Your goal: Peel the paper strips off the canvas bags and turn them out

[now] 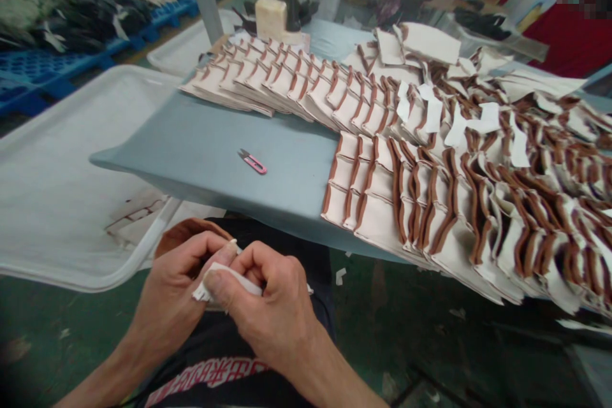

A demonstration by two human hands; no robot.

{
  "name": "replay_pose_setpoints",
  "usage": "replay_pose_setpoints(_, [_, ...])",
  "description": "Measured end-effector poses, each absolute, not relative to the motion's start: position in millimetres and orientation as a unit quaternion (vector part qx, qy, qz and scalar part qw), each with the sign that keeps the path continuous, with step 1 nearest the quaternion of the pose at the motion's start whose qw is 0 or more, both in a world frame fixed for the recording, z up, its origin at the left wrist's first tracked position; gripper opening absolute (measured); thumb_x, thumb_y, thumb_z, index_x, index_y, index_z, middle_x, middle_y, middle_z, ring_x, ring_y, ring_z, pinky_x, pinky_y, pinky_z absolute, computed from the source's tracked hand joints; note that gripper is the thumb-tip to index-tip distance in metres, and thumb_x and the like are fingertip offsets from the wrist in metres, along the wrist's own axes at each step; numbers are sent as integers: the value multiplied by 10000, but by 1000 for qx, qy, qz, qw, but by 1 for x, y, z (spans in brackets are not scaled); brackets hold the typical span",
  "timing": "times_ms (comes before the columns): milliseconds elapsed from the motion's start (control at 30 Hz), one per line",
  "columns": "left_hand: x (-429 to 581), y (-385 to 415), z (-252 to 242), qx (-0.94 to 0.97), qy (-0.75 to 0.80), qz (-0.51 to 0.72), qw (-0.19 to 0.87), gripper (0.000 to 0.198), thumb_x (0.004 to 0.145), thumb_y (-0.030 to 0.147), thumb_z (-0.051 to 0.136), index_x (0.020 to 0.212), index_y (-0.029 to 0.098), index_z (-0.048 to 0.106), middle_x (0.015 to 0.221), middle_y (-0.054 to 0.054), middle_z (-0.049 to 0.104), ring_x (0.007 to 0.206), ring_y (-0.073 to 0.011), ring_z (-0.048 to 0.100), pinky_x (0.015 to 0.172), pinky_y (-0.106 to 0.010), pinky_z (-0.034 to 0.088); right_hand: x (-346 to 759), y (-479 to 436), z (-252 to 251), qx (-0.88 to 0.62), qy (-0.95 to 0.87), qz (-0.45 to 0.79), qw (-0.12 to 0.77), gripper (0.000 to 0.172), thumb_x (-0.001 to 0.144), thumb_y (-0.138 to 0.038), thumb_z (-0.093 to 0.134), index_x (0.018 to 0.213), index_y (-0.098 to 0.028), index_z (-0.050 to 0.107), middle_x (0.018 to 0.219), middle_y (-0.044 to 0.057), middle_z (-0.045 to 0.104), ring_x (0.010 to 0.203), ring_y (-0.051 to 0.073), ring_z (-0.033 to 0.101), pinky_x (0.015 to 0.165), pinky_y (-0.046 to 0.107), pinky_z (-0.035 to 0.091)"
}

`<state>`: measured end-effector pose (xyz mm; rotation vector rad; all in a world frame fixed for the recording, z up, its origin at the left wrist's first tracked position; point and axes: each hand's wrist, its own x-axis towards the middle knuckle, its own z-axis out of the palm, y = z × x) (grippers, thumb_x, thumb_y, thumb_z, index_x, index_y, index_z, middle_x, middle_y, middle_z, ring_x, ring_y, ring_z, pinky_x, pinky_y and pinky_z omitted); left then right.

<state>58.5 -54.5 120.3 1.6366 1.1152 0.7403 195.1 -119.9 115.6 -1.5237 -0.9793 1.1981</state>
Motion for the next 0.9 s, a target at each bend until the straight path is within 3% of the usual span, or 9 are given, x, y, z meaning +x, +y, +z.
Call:
replay_pose_setpoints(233, [50,-52,115,739,448,323,385,250,936,317,631,727,213,720,640,17,742,547,-143,643,557,-249,459,192,-116,114,-610,-371,531,457,426,844,-482,819,670,-233,519,569,-84,437,529,82,320,482,230,258])
replay_pose_setpoints(433, [44,-47,111,707,459,319,434,307,981,369,635,722,219,708,639,33,690,552,-140,605,530,-235,463,197,-120,103,-591,-372,555,452,448,932,-584,769,758,-208,600,563,-90,426,516,78,300,482,234,240])
replay_pose_setpoints(700, [44,-50,113,671,502,327,436,323,1018,422,649,775,222,723,765,8,737,642,-160,638,621,-265,491,195,-123,101,-640,-416,443,470,326,1002,-468,673,831,-191,683,619,-33,574,541,104,440,528,255,323])
replay_pose_setpoints(900, [42,-58,118,682,493,326,431,313,1024,392,630,764,229,693,702,27,740,607,-145,651,613,-250,501,197,-120,102,-625,-385,441,517,354,999,-481,682,794,-195,650,594,-48,550,513,91,405,490,231,324])
